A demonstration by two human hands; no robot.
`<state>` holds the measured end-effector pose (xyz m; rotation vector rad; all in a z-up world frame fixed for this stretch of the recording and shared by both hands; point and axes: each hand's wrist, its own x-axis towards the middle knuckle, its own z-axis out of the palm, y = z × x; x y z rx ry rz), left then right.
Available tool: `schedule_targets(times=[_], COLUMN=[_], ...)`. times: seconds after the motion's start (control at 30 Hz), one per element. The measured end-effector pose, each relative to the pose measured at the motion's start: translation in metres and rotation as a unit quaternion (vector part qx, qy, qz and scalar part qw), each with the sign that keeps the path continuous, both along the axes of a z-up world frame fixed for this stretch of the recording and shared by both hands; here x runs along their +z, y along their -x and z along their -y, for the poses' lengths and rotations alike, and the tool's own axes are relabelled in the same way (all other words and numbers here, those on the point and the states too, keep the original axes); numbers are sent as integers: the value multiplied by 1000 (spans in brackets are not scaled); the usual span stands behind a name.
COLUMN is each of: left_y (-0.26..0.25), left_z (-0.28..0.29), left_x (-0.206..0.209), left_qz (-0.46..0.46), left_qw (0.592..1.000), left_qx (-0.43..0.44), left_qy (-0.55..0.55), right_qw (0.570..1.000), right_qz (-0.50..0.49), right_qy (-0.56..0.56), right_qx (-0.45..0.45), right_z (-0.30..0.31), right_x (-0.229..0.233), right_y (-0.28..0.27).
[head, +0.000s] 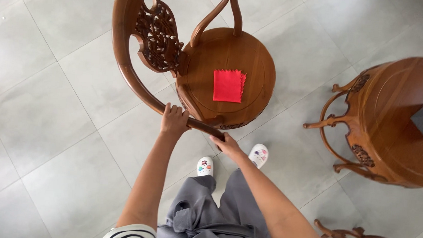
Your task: Wiping a wooden table and chair with a cloth and refilling a tissue box.
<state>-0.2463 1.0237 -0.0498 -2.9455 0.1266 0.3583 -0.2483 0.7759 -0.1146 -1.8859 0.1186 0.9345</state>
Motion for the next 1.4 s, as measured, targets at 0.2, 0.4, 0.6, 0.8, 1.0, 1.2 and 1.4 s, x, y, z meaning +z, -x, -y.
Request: schedule_targets(times=[0.2,0.4,0.6,0.8,1.0,1.2,1.4], left_y=[-1,-3,0,0,-4,-22,-42], left_z=[-5,-1,8,6,3,-11,10], left_x=[-1,4,13,23,37,82,51], left_qz=[-6,-11,18,26,-14,-101,-157], left_qw=[1000,999,998,997,999,993,981], left_qx=[-23,-25,-30,-36,-39,-57,-117], left_qy=[15,20,44,60,35,9,3], right_qw=[998,996,996,996,995,992,993], right_qz=[1,18,18,2,10,22,-5], right_qy=[55,84,83,89,98,124,114], right_qx=[13,22,18,13,11,24,-7], right_z=[-7,-3,10,8,7,11,12], right_x=[28,28,44,55,46,35,45], right_y=[5,2,1,-2,-2,-1,4])
